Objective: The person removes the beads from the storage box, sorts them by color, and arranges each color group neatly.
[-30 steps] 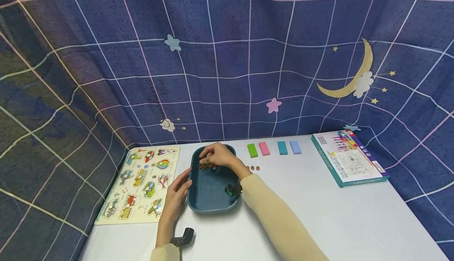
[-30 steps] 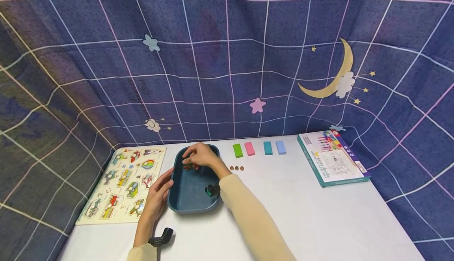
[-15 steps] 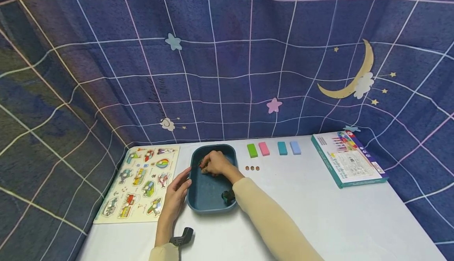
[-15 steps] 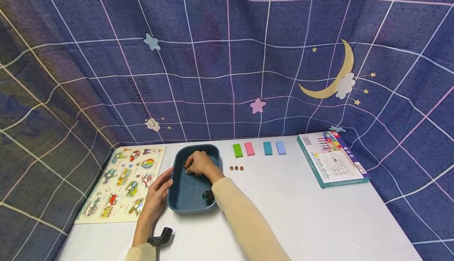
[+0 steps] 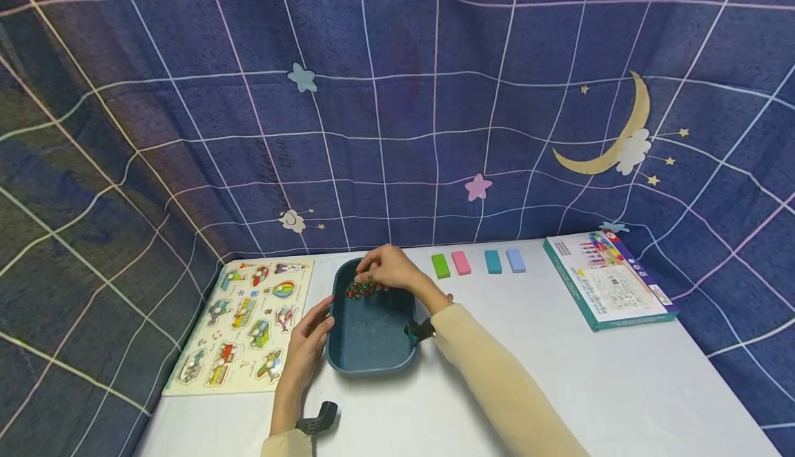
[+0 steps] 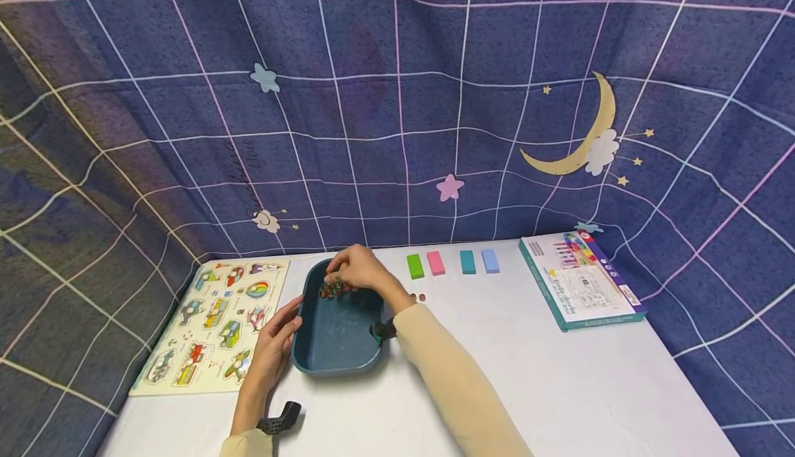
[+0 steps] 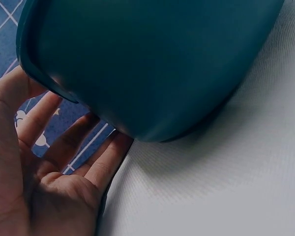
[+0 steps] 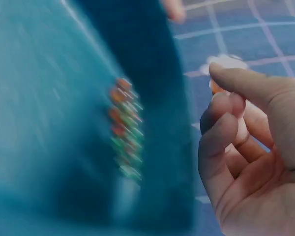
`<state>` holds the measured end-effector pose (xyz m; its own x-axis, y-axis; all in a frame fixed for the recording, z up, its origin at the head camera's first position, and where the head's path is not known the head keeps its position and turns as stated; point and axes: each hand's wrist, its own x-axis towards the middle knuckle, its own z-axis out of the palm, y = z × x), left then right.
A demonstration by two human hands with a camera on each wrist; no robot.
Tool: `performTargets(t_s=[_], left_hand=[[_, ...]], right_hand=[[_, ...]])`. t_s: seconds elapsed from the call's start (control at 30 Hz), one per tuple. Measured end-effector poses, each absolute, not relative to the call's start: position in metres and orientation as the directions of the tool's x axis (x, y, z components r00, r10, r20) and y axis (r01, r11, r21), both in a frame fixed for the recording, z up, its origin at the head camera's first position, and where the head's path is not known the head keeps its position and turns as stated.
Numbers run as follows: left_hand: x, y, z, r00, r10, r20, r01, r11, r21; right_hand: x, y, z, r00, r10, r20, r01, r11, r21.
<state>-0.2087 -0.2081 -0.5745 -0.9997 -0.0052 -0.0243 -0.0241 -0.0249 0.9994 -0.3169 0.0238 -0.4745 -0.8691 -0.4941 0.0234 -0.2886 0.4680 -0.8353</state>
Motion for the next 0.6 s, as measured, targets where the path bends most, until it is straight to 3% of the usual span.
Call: performTargets(t_s=[0.27, 0.6], left_hand=[[-0.208, -0.206, -0.575, -0.999, -0.014, -0.039, -0.039, -0.020, 0.999], [-0.208, -0.208, -0.573, -0.999, -0.023, -0.048, -0.048, -0.019, 0.999]], right_hand=[[-0.301, 0.117, -0.471, -0.913, -0.397, 0.091, -0.273, 0.432, -0.859], [-0.284, 0.203, -0.533, -0.950, -0.313, 0.017, -0.189, 0.527, -0.829]])
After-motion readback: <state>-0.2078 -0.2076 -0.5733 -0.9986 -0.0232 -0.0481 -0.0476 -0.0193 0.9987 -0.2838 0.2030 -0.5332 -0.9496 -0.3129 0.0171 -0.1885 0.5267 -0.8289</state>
